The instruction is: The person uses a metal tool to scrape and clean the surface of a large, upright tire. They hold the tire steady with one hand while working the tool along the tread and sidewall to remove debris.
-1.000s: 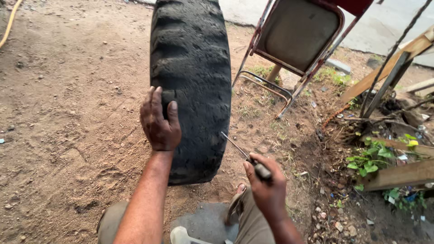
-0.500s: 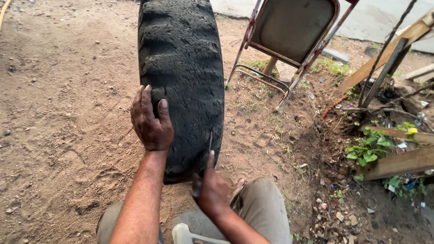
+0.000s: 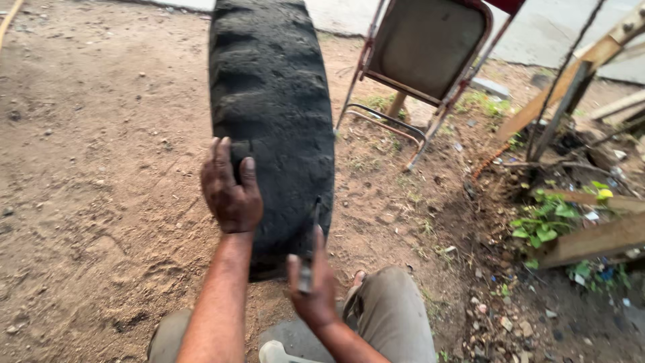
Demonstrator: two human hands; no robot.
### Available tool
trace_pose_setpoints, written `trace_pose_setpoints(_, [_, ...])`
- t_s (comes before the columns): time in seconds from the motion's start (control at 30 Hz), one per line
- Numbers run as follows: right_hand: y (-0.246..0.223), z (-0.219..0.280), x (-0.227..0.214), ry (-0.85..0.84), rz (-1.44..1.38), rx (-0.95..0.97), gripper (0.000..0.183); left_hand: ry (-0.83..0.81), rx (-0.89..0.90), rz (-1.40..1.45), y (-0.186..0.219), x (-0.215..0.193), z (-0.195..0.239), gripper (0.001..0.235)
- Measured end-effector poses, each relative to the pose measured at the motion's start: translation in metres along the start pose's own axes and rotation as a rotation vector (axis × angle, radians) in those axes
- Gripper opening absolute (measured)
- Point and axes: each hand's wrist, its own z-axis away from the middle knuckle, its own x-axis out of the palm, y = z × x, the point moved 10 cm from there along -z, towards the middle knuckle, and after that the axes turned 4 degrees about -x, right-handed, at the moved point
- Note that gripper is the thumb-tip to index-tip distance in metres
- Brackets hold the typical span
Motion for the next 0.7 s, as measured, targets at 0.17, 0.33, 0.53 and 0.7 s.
trace_pose_setpoints(0.17, [0.083, 0.013, -0.027, 0.101, -0.445, 0.176, 0.05, 0.014, 0.005, -0.001, -0.003, -0.001, 0.009, 0.051])
trace_pose_setpoints(0.33, [0.174, -0.007, -0.096, 0.417, -0.762, 0.525, 0.036, 0.018, -0.001, -0.022, -0.005, -0.005, 0.013, 0.051])
trace_pose_setpoints(0.53, [0.173, -0.016, -0.133, 0.274, -0.778, 0.49, 0.034, 0.028, -0.002, -0.015, -0.01, -0.009, 0.019, 0.05])
trace_pose_setpoints(0.7, [0.112, -0.005, -0.082, 0.053, -0.529, 0.393, 0.055, 0.016, 0.015, -0.01, 0.0, -0.003, 0.011, 0.05])
